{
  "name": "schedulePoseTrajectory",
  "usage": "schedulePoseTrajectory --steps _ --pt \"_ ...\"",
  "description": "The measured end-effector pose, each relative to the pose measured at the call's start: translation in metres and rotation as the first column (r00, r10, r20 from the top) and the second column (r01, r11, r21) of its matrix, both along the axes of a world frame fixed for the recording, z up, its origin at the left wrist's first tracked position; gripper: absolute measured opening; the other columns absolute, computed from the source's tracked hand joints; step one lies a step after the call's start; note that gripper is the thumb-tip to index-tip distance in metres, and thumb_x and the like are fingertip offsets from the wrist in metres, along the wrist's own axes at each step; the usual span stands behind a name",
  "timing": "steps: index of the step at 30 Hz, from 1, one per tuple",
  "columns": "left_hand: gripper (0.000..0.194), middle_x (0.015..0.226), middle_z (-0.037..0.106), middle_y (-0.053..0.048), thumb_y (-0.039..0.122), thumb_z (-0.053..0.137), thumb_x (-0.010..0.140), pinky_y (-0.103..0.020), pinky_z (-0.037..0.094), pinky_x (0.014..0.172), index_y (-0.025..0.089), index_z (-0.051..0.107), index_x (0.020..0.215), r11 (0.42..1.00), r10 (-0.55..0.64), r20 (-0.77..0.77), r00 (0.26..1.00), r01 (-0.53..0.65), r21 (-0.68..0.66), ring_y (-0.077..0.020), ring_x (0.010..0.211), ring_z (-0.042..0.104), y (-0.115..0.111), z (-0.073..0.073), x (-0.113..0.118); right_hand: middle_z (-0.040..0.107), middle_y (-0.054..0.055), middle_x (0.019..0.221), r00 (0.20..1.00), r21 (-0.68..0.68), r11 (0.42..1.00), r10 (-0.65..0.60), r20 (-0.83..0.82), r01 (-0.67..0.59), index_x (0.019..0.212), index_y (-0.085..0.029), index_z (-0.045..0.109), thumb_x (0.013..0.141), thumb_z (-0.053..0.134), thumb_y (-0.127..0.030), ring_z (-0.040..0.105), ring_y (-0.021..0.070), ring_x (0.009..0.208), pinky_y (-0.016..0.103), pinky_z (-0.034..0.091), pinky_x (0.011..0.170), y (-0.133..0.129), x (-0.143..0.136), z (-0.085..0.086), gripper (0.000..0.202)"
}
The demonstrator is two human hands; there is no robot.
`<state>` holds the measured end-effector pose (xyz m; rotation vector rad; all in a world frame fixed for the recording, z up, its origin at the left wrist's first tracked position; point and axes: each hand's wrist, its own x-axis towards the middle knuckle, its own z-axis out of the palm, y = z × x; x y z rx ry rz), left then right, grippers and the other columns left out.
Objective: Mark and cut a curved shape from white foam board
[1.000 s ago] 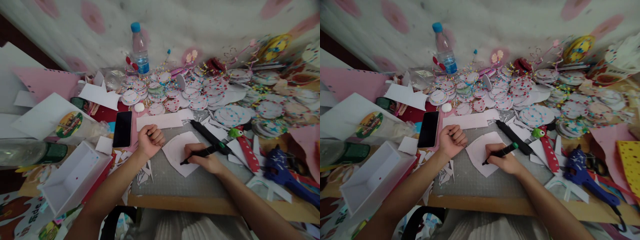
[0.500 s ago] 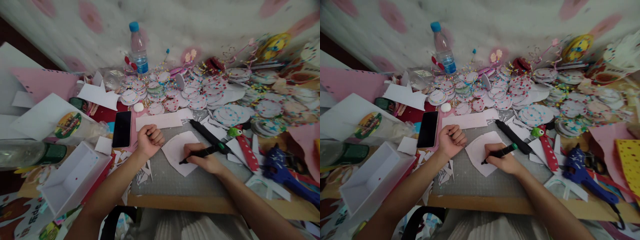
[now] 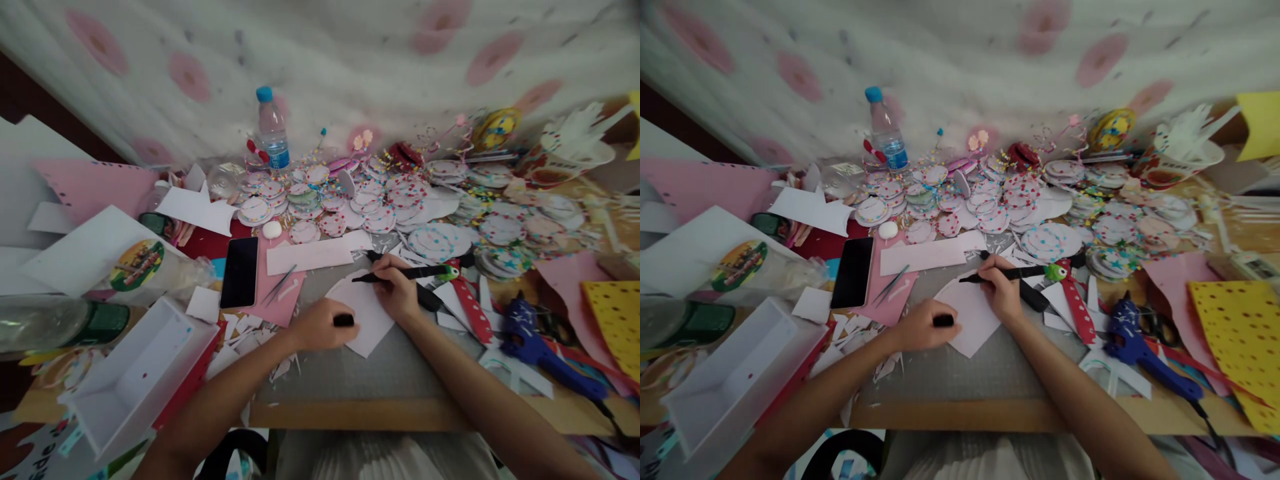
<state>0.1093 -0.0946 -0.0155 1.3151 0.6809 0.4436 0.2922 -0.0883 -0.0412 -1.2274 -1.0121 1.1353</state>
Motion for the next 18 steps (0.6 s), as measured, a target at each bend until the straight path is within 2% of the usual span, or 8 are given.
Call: schedulePoseTrajectory --steps 3,6,9,12,15,18 --pt "0.033 0.046 0.029 0.008 0.017 0.065 0.067 -0.027 0.014 0.050 0.017 0.039 0.047 0.978 -0.129 -0.088 0.988 0.141 0.154 -0.0070 0.049 0.023 -0.012 0.004 0.004 0.039 -0.003 0.053 0.999 0.010 0.999 0.047 0.003 -0.047 0.060 -0.024 0.045 0.066 0.051 -0.027 0.032 0.0121 0.045 0.027 0.023 0.042 0.010 -0.008 0.002 0.009" --pt "0.039 0.045 0.024 0.008 0.021 0.064 0.069 -0.027 0.015 0.048 0.018 0.032 0.047 0.939 -0.233 -0.136 0.963 0.259 0.226 -0.0069 0.048 0.021 -0.013 0.009 0.004 0.041 -0.003 0.053 0.987 0.028 0.987 0.160 0.001 -0.160 0.056 -0.023 0.047 0.062 0.051 -0.026 0.033 0.0118 0.045 0.027 0.024 0.043 0.021 -0.015 0.002 0.007" --pt "0.040 0.049 0.023 0.008 0.027 0.060 0.076 -0.024 0.021 0.048 0.019 0.031 0.050 0.881 -0.372 -0.114 0.921 0.389 0.268 -0.0071 0.049 0.023 -0.011 0.012 0.003 0.041 -0.003 0.048 0.941 0.033 0.941 0.338 0.003 -0.338 0.051 -0.022 0.048 0.059 0.050 -0.028 0.034 0.0111 0.043 0.026 0.025 0.042 0.036 -0.025 0.000 0.010" --pt "0.036 0.049 0.028 0.007 0.029 0.057 0.080 -0.021 0.027 0.049 0.019 0.035 0.052 0.835 -0.479 -0.073 0.875 0.479 0.272 -0.0070 0.050 0.029 -0.014 0.012 0.005 0.043 -0.003 0.047 0.876 0.027 0.875 0.483 0.018 -0.483 0.051 -0.021 0.051 0.063 0.051 -0.031 0.037 0.0110 0.044 0.025 0.027 0.042 0.044 -0.035 0.005 0.016" --pt "0.035 0.049 0.031 0.008 0.029 0.060 0.078 -0.020 0.030 0.050 0.018 0.038 0.053 0.813 -0.502 -0.090 0.860 0.505 0.290 -0.0067 0.049 0.031 -0.021 0.007 0.007 0.051 -0.003 0.055 0.857 0.031 0.857 0.513 0.042 -0.514 0.065 -0.020 0.056 0.071 0.053 -0.033 0.043 0.0115 0.049 0.025 0.033 0.046 0.034 -0.036 0.021 0.014" --pt "0.033 0.047 0.033 0.008 0.027 0.063 0.074 -0.019 0.030 0.049 0.019 0.040 0.053 0.799 -0.481 -0.124 0.868 0.492 0.346 -0.0065 0.047 0.032 -0.026 0.001 0.008 0.057 -0.001 0.069 0.879 0.034 0.882 0.465 0.103 -0.470 0.085 -0.021 0.058 0.079 0.060 -0.032 0.049 0.0129 0.060 0.025 0.039 0.053 0.004 -0.026 0.036 0.012"
